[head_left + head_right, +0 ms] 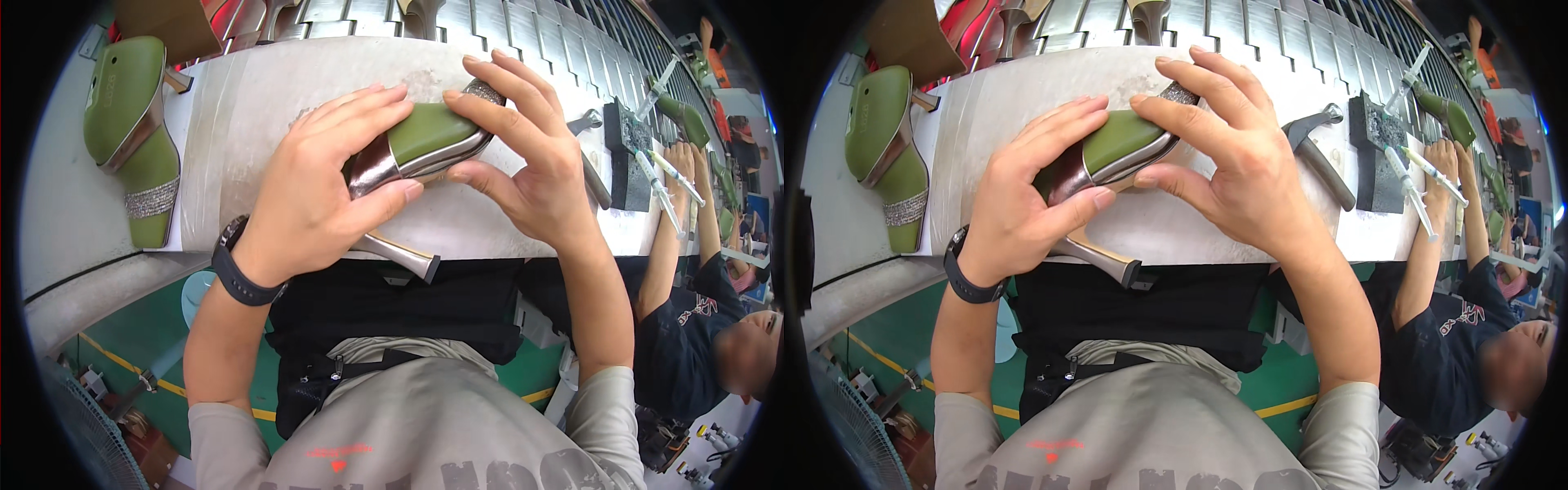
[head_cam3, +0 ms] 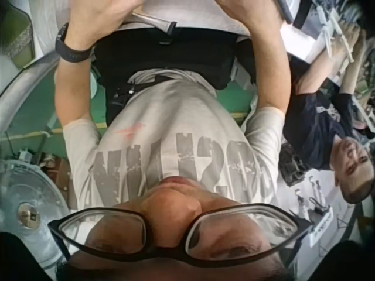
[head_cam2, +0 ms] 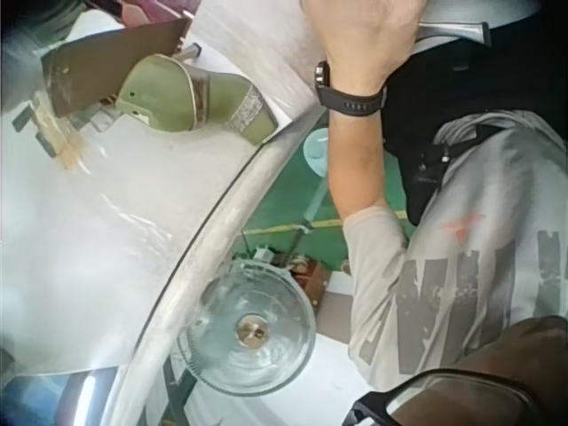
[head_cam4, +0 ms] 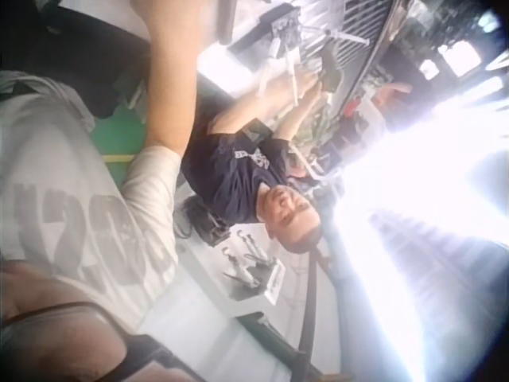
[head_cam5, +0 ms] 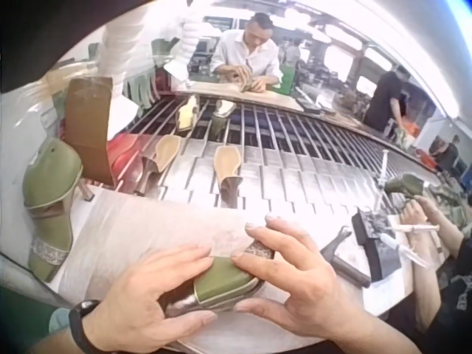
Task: The person assembles high-heeled shoes on lasts by peeling protective strips, pressing soles and heel pieces onto shoe uppers by hand, hammering the edges with a hammer, applying adhesive with a syringe, and placing the shoes onto a conveyor.
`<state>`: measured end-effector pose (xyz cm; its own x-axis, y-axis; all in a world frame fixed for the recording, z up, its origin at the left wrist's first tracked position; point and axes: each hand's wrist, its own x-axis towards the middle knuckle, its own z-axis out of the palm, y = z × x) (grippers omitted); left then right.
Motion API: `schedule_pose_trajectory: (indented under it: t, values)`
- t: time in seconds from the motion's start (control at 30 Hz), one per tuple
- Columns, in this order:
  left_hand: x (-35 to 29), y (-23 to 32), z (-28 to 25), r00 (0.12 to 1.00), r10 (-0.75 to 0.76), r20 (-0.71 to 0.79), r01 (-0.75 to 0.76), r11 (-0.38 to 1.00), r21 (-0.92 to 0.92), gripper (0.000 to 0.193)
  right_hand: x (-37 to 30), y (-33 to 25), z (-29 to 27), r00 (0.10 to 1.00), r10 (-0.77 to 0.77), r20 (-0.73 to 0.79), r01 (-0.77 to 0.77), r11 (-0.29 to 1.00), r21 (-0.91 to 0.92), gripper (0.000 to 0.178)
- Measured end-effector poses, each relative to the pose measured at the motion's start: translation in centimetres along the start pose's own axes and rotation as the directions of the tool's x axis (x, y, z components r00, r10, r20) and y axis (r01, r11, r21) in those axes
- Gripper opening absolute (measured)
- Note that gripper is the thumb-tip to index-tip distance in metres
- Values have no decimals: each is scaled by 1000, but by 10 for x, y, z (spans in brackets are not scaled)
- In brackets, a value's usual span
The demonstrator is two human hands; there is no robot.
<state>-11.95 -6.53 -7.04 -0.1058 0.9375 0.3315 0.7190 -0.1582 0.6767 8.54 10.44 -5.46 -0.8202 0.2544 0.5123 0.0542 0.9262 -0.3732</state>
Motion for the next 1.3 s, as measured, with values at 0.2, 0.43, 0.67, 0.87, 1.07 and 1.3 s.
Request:
schedule_pose_trajectory:
  t: [0.2,0.43,0.67,0.87,1.07,1.3]
  values:
    - [3,2,0,1000,-6,16,5,1000,23,66,2,-5,-6,999,35,42,-34,999,-10,58]
    - [5,6,1,1000,14,19,-15,996,87,71,43,-21,-20,938,187,291,-192,981,-12,50]
    - [6,8,8,999,22,-31,-19,995,93,75,51,-31,-12,886,242,395,-240,969,-54,54]
    - [5,11,5,999,7,32,-11,990,137,79,16,-22,1,983,156,97,-147,985,-89,65]
    - [-16,33,-12,990,-37,135,18,990,141,80,-77,19,-22,808,451,-378,-534,832,-148,39]
    - [23,45,5,979,-57,198,48,998,52,94,-82,46,-30,884,437,-163,-465,794,-391,52]
